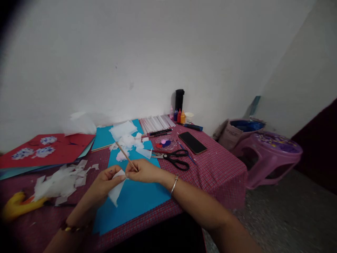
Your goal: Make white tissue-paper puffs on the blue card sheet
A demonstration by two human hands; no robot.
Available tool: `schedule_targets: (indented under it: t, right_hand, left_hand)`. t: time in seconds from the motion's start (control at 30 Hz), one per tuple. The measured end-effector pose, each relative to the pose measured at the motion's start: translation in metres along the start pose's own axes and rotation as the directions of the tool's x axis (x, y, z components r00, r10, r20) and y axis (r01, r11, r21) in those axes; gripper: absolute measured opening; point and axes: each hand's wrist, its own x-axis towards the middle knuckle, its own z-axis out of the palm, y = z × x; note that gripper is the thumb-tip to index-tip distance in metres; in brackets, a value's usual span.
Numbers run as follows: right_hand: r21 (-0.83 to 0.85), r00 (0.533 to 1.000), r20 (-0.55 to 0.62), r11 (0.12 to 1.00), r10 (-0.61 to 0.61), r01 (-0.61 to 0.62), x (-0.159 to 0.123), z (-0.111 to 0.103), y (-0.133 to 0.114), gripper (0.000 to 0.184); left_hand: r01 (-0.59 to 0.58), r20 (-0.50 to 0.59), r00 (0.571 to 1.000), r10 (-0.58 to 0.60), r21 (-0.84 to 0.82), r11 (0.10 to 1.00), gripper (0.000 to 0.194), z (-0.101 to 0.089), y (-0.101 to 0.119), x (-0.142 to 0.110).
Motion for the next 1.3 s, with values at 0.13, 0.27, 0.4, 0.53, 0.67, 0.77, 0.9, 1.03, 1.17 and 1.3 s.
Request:
schedule_targets:
  t: [0.13, 0.27, 0.4, 0.53, 0.67, 0.77, 0.9, 1.03, 1.17, 1.3]
  right_hand:
    - [0.002, 0.999, -0.033, 1.0, 0.009, -0.008, 0.001, 0.004, 0.004, 0.006]
    - [0.007, 0.999, -0.039, 1.0, 0.009, -0.008, 0.002, 0.006, 0.006, 0.006]
    - [0.046, 0.997, -0.069, 0.999, -0.017, 0.02, 0.002, 0.005, 0.004, 0.005]
    - [0.093, 0.992, -0.122, 0.995, -0.031, 0.042, 0.005, 0.004, 0.007, 0.004]
    - [0.088, 0.987, -0.158, 0.995, -0.036, 0.05, 0.007, 0.004, 0.013, 0.004]
    - [0.087, 0.988, -0.151, 0.995, -0.042, 0.055, 0.007, 0.005, 0.013, 0.004]
    - [0.008, 0.988, -0.15, 0.999, -0.04, 0.042, 0.003, 0.006, 0.006, 0.004]
    - [-0.116, 0.989, -0.131, 0.992, -0.063, 0.048, -0.001, 0.008, -0.001, 0.003]
    - [-0.196, 0.987, -0.123, 0.978, -0.101, 0.076, -0.003, 0.008, -0.004, 0.004]
    - [-0.225, 0.987, -0.104, 0.97, -0.119, 0.093, -0.004, 0.008, -0.003, 0.004]
  left_hand:
    - [0.008, -0.008, 1.0, -0.008, 0.03, 1.0, 0.027, 0.001, 0.001, -0.002]
    - [0.015, -0.016, 1.0, -0.014, 0.066, 0.998, 0.027, 0.002, 0.001, -0.002]
    - [-0.045, -0.087, 0.995, 0.05, 0.056, 0.997, 0.024, 0.004, 0.002, 0.001]
    - [-0.231, -0.316, 0.902, 0.292, 0.217, 0.948, 0.023, 0.007, 0.004, 0.001]
    - [-0.248, -0.302, 0.883, 0.36, 0.35, 0.903, 0.014, 0.007, 0.006, -0.003]
    - [-0.207, -0.195, 0.942, 0.274, 0.307, 0.929, 0.017, 0.008, 0.006, -0.004]
    - [-0.14, -0.023, 0.989, 0.149, 0.22, 0.965, 0.018, 0.01, 0.007, -0.003]
    - [-0.143, 0.04, 0.99, 0.138, 0.216, 0.966, 0.02, 0.01, 0.007, -0.004]
    - [-0.167, 0.068, 0.985, 0.156, 0.219, 0.961, 0.022, 0.006, 0.004, -0.003]
    - [-0.151, 0.048, 0.989, 0.143, 0.248, 0.957, 0.025, 0.004, 0.0, -0.001]
